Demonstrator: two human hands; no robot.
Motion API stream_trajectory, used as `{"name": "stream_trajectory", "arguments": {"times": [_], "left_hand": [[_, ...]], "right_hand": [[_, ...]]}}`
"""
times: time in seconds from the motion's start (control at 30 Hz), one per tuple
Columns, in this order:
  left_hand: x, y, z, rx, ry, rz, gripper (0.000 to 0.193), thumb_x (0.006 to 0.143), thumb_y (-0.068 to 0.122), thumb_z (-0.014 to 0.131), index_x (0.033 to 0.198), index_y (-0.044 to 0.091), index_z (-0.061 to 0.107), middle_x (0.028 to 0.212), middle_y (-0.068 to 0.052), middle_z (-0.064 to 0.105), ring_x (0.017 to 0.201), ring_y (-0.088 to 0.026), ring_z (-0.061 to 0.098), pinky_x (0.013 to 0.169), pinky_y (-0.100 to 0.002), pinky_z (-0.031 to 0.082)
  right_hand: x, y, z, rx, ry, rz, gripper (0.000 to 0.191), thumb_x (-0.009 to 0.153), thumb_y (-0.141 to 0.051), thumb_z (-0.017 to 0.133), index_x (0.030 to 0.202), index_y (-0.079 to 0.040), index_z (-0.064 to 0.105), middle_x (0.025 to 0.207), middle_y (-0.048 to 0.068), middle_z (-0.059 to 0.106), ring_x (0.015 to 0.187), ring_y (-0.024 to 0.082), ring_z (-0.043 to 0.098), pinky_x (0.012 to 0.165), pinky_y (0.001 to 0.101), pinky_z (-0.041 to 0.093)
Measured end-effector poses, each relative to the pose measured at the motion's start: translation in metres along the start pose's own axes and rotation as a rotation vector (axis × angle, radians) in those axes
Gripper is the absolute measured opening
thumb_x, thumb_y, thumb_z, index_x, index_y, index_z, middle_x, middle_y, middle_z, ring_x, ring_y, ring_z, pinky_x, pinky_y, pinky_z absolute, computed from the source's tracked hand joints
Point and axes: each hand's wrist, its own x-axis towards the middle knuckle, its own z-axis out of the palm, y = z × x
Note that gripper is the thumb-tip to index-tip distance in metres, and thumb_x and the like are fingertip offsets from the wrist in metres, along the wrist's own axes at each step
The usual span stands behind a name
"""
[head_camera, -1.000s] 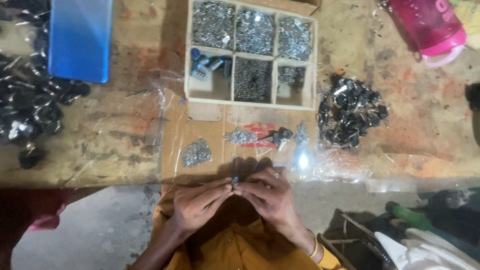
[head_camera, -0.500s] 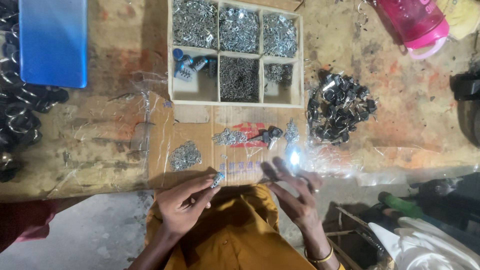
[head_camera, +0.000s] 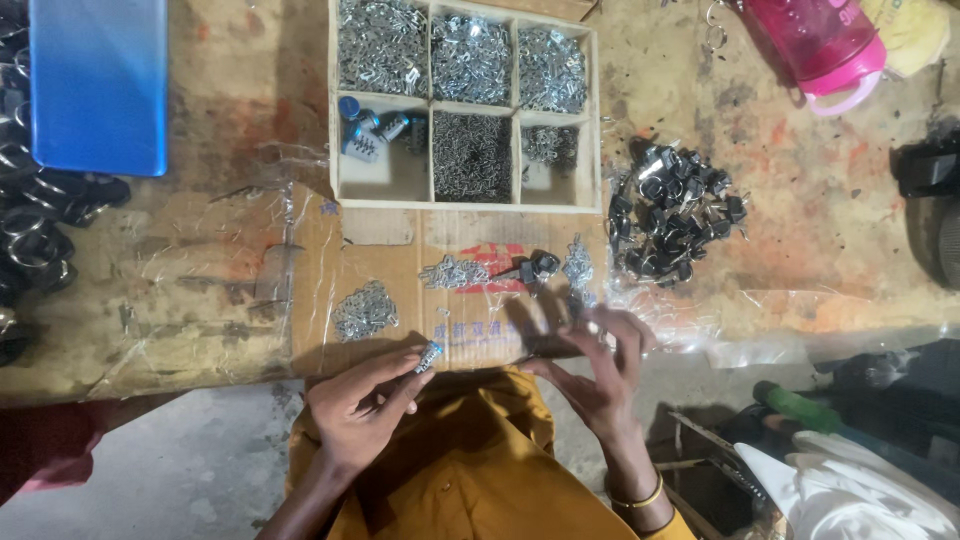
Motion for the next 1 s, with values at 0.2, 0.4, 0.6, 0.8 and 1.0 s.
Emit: {"name": "stream_trajectory", "arguments": {"times": [0.2,0.4,0.6,0.8,1.0], "left_hand": [[0.0,0.002,0.0,0.008,-0.001,-0.011,0.029,0.08,-0.006,0.082,0.108,-0.002,0.074,0.108,-0.016,0.078,0.078,-0.012,0.078,0.051,-0.019,0.063],[0.002,0.005,0.0,-0.007,0.0,-0.029,0.028,0.081,-0.006,0.082,0.107,-0.001,0.074,0.109,-0.015,0.078,0.08,-0.012,0.078,0.053,-0.019,0.064],[0.003,0.01,-0.001,0.002,-0.005,-0.019,0.026,0.082,-0.005,0.082,0.107,-0.001,0.075,0.109,-0.015,0.078,0.08,-0.011,0.078,0.052,-0.019,0.063],[0.001,0.009,-0.005,0.095,-0.018,0.024,0.028,0.081,-0.003,0.084,0.108,0.001,0.075,0.109,-0.014,0.079,0.069,-0.01,0.077,0.052,-0.02,0.061],[0.001,0.006,-0.012,0.211,-0.068,0.088,0.032,0.08,-0.001,0.082,0.111,0.003,0.074,0.113,-0.013,0.077,0.081,-0.017,0.08,0.065,-0.024,0.066]], "right_hand": [[-0.02,0.002,-0.001,-0.119,-0.068,-0.085,0.037,0.075,-0.031,0.092,0.108,-0.031,0.077,0.115,-0.015,0.066,0.123,0.013,0.048,0.108,0.0388,0.036],[-0.032,-0.003,0.007,0.103,-0.097,-0.044,0.027,0.076,-0.021,0.091,0.101,-0.02,0.08,0.108,-0.006,0.074,0.099,0.011,0.065,0.085,0.0369,0.043],[-0.006,-0.038,0.03,0.455,-0.082,0.152,0.02,0.087,0.003,0.079,0.106,-0.005,0.078,0.104,0.003,0.073,0.086,0.016,0.072,0.067,0.0271,0.058],[0.023,-0.078,0.043,0.494,-0.177,0.081,0.029,0.083,0.008,0.074,0.111,0.0,0.073,0.103,0.013,0.071,0.086,0.022,0.07,0.07,0.0272,0.058],[0.024,-0.088,0.057,0.725,-0.149,0.314,0.041,0.088,0.002,0.078,0.125,-0.002,0.06,0.1,0.005,0.072,0.088,0.015,0.075,0.077,0.0241,0.062]]}}
